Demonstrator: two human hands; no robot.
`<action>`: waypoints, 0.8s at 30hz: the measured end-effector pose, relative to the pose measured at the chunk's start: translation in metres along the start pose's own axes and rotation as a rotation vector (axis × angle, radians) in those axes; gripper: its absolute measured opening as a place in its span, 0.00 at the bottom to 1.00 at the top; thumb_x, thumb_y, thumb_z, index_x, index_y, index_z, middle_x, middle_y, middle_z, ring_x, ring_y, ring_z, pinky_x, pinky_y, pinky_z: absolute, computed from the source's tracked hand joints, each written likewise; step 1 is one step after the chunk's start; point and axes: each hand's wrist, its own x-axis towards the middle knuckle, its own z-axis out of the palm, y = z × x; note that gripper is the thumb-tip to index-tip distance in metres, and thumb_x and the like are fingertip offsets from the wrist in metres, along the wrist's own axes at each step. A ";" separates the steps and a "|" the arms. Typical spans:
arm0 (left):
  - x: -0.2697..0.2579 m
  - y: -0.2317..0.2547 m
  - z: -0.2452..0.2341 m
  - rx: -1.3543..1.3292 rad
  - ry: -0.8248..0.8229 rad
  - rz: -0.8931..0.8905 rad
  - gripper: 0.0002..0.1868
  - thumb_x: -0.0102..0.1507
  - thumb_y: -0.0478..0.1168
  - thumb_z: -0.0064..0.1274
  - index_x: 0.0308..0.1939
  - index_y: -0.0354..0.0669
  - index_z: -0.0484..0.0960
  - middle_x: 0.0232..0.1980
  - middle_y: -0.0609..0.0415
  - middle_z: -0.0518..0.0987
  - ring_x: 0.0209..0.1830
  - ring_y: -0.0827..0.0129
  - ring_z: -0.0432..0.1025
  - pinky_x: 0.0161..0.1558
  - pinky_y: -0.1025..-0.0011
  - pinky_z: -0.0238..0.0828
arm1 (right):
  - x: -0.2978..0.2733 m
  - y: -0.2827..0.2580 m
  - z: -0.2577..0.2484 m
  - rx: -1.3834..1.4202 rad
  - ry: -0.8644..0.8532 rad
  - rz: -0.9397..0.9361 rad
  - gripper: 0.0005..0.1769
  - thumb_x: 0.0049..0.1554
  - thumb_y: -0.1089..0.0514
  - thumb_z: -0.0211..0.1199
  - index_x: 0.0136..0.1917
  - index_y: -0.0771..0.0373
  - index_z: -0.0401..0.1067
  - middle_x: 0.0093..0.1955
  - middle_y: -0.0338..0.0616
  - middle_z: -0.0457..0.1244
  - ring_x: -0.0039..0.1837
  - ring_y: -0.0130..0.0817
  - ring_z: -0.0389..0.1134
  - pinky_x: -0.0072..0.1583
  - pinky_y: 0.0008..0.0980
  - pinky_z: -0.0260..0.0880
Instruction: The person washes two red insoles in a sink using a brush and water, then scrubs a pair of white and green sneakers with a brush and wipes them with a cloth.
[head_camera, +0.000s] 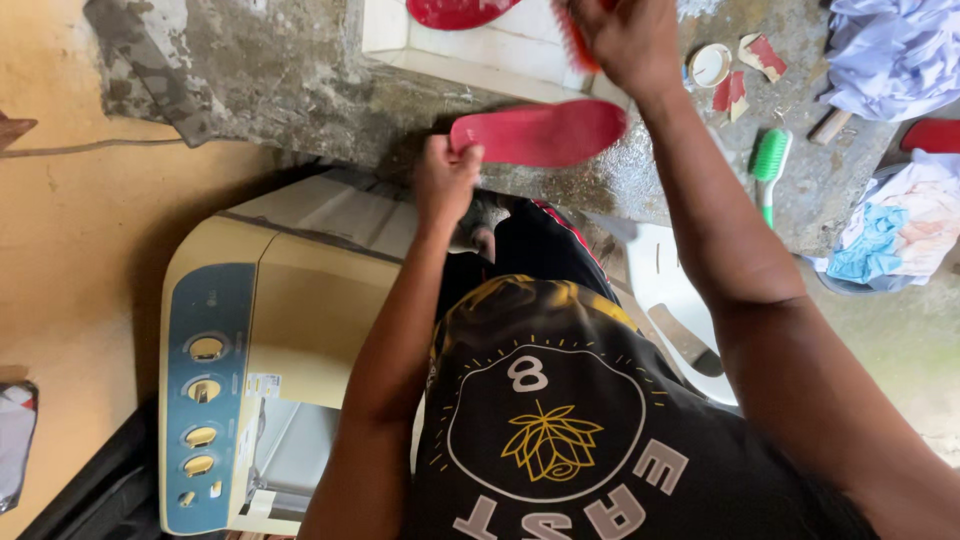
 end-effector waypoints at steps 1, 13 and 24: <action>0.001 -0.009 -0.013 0.123 0.123 0.061 0.18 0.63 0.47 0.63 0.47 0.39 0.76 0.37 0.52 0.82 0.35 0.66 0.78 0.41 0.64 0.76 | -0.008 -0.020 0.006 -0.006 0.008 0.021 0.10 0.64 0.60 0.71 0.51 0.68 0.74 0.38 0.53 0.68 0.37 0.43 0.70 0.41 0.39 0.69; 0.012 -0.009 -0.032 0.479 0.356 0.318 0.26 0.51 0.52 0.75 0.36 0.43 0.74 0.35 0.50 0.74 0.37 0.50 0.71 0.40 0.54 0.67 | -0.122 -0.066 0.088 -0.206 -0.097 0.084 0.29 0.61 0.50 0.69 0.72 0.52 0.65 0.54 0.59 0.71 0.44 0.54 0.73 0.44 0.46 0.74; 0.011 -0.017 -0.034 0.502 0.286 0.246 0.27 0.53 0.54 0.74 0.39 0.44 0.74 0.39 0.50 0.75 0.40 0.50 0.71 0.43 0.53 0.67 | -0.104 -0.091 0.123 -0.232 -0.173 0.199 0.34 0.59 0.43 0.68 0.74 0.53 0.66 0.48 0.57 0.71 0.41 0.55 0.71 0.43 0.49 0.71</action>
